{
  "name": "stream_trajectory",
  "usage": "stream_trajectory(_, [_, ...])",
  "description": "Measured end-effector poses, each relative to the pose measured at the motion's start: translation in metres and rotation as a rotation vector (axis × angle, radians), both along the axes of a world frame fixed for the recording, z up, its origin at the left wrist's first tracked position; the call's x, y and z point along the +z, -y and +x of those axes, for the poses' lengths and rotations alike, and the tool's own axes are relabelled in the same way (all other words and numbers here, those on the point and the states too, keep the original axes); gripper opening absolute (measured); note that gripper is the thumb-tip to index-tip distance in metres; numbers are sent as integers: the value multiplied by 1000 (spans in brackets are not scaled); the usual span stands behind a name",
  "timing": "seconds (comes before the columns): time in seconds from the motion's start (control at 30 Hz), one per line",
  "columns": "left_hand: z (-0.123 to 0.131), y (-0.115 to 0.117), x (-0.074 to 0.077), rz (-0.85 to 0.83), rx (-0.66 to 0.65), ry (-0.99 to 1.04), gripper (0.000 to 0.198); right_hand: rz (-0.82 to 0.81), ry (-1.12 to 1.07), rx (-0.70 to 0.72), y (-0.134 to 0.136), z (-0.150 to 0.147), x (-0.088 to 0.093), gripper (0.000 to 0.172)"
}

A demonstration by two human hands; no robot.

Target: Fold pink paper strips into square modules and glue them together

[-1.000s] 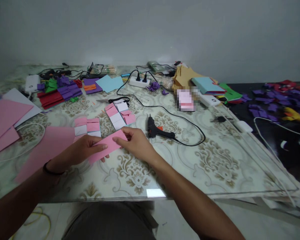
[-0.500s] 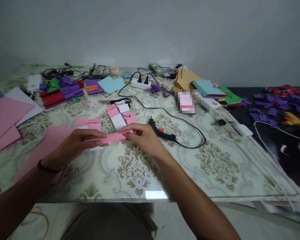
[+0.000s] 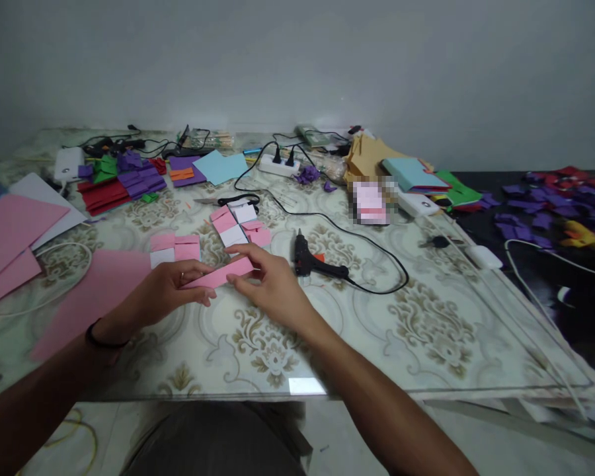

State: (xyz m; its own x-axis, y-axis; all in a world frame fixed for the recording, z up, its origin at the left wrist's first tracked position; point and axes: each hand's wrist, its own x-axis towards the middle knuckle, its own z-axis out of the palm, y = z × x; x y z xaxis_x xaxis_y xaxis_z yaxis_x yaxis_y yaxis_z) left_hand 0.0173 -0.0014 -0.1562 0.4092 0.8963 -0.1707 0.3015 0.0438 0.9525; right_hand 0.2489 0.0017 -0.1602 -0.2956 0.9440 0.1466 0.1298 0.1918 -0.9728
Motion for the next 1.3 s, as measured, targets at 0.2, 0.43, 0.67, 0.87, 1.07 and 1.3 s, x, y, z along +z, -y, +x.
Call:
stream_trajectory(0.2, [5,4,3,57,-20,-58,17,-255,-132,117,3,-12,-8,34])
stream_trajectory(0.43, [8,8,5,17,-62,-21,24,-268,-79,19,4,-10,-3,40])
stream_trajectory(0.67, [2,4,8,-19,-33,-2,30,-197,-285,-153,-13,12,0,23])
stream_trajectory(0.87, [-3,-1,9,94,28,-118,30,-120,-275,-117,-14,16,2,26])
stream_trajectory(1.07, [1,4,12,99,-75,-246,30,-132,25,92,-3,7,6,25])
stream_trajectory(1.3, [-9,-7,15,-11,108,14,25,-110,79,93,-6,16,13,31])
